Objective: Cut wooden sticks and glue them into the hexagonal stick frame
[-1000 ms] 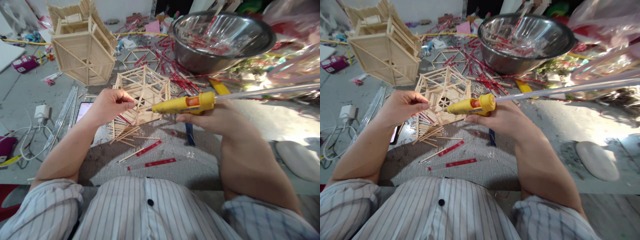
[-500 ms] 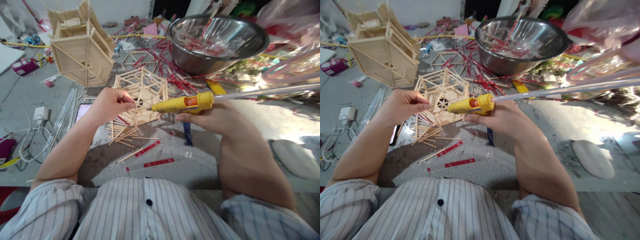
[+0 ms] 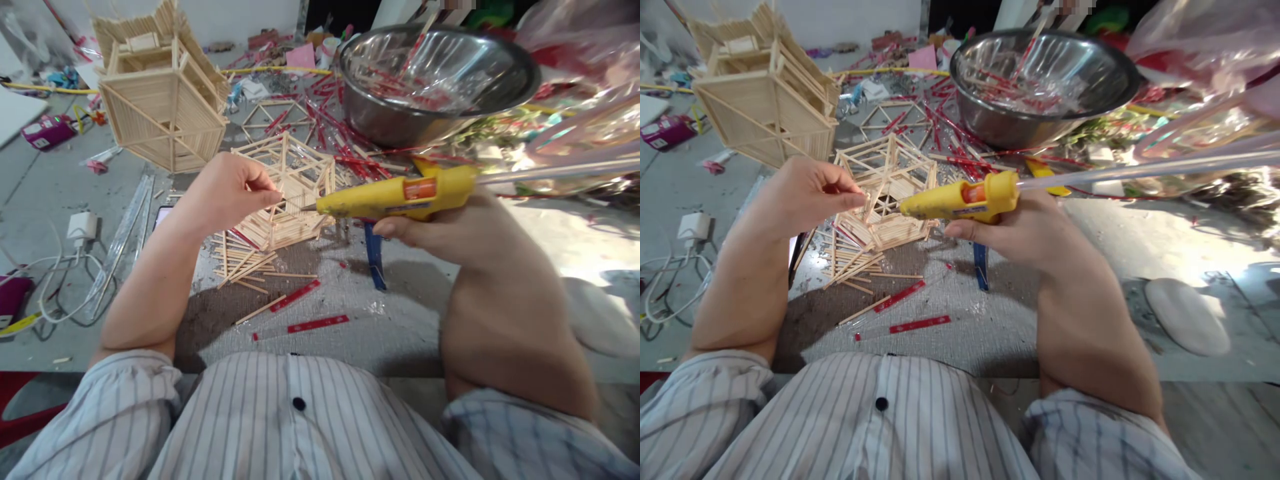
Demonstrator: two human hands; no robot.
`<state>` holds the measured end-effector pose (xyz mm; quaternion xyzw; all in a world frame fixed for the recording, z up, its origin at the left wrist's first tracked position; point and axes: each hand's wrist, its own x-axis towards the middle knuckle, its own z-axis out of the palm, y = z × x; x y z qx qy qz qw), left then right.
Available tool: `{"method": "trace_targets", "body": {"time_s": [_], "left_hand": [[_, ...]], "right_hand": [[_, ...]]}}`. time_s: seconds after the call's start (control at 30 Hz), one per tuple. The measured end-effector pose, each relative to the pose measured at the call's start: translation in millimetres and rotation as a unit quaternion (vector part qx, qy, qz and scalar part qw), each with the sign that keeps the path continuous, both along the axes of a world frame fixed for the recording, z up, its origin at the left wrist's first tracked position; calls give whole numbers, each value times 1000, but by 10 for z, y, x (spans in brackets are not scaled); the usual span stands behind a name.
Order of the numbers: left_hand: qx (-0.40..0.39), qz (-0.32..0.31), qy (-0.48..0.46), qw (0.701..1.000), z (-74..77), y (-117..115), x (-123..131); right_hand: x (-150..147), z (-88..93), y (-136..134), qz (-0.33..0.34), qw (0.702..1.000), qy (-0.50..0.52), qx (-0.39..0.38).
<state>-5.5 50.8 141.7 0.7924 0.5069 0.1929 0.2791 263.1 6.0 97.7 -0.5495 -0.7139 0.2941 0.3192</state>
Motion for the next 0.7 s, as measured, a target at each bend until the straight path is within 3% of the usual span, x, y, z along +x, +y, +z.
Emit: {"method": "trace_targets", "body": {"time_s": [0.17, 0.5, 0.7], "left_hand": [[2, -5, -14, 1000, -15, 37, -127], [3, -16, 64, 998, -49, 12, -99], [16, -26, 44, 999, -72, 20, -99]], "right_hand": [[-171, -47, 17, 53, 998, 18, -39], [-206, -119, 2, 58, 998, 1, -33], [-215, -77, 1, 71, 997, 11, -43]]}}
